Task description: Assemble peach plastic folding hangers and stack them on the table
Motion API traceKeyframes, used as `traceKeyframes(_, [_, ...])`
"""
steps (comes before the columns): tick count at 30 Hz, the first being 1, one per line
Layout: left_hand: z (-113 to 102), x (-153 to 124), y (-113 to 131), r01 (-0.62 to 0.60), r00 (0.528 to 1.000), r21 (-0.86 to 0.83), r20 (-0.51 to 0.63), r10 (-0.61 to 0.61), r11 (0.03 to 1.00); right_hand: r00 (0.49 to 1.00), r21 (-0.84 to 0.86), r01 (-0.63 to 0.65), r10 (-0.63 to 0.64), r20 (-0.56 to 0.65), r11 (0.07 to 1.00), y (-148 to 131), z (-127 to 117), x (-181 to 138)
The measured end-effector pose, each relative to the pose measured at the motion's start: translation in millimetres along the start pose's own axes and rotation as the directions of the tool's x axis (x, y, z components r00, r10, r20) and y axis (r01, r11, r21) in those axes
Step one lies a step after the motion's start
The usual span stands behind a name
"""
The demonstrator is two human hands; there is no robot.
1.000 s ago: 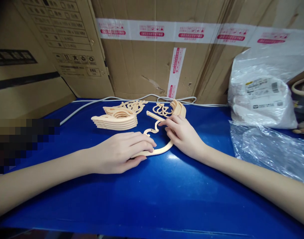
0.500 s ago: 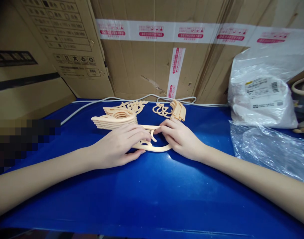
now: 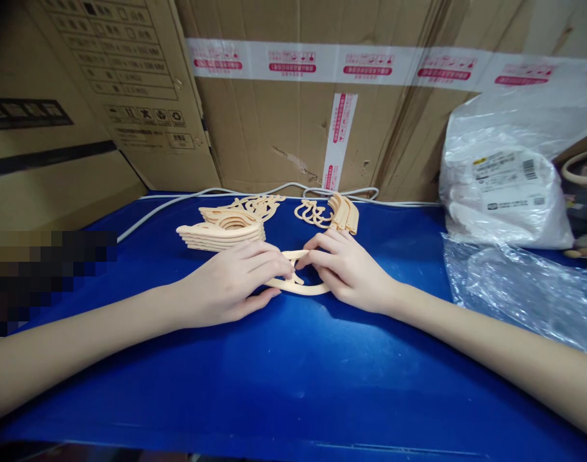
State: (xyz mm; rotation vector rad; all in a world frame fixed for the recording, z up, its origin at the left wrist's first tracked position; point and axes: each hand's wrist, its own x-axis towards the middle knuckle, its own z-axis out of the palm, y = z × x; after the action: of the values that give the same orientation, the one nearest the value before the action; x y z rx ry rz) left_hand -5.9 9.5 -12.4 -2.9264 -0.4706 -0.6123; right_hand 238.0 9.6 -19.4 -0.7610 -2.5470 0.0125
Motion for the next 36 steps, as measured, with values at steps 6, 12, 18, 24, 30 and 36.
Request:
traceKeyframes(6, [2, 0, 3, -0.118, 0.993, 0.035, 0.003, 0.118, 0.992, 1.000, 0.122, 0.021, -0.024, 0.019, 0.992, -2, -1, 0])
traceKeyframes(12, [-1, 0, 8, -0.136, 0.990, 0.021, 0.022, 0.136, 0.990, 1.000, 0.217, 0.009, -0.009, -0.001, 0.976, -4, 2, -2])
traceKeyframes(18, [-3, 0, 9, -0.143, 0.987, -0.015, 0.071, 0.143, 0.990, 0.997, 0.216, -0.058, 0.069, -0.042, 0.975, -4, 1, 0])
traceKeyframes(24, [-4, 0, 11, -0.167, 0.981, -0.046, 0.097, 0.171, 0.985, 0.996, 0.148, -0.092, 0.091, 0.013, 0.985, 0, 1, 4])
traceKeyframes(30, [-6, 1, 12, -0.167, 0.973, -0.101, 0.144, 0.180, 0.981, 0.992, 0.051, -0.117, 0.119, -0.039, 0.992, 3, 4, 3])
traceKeyframes(36, [-7, 0, 14, -0.170, 0.972, -0.139, 0.138, 0.189, 0.976, 0.987, -0.040, -0.154, 0.152, -0.055, 0.987, 7, 7, 3])
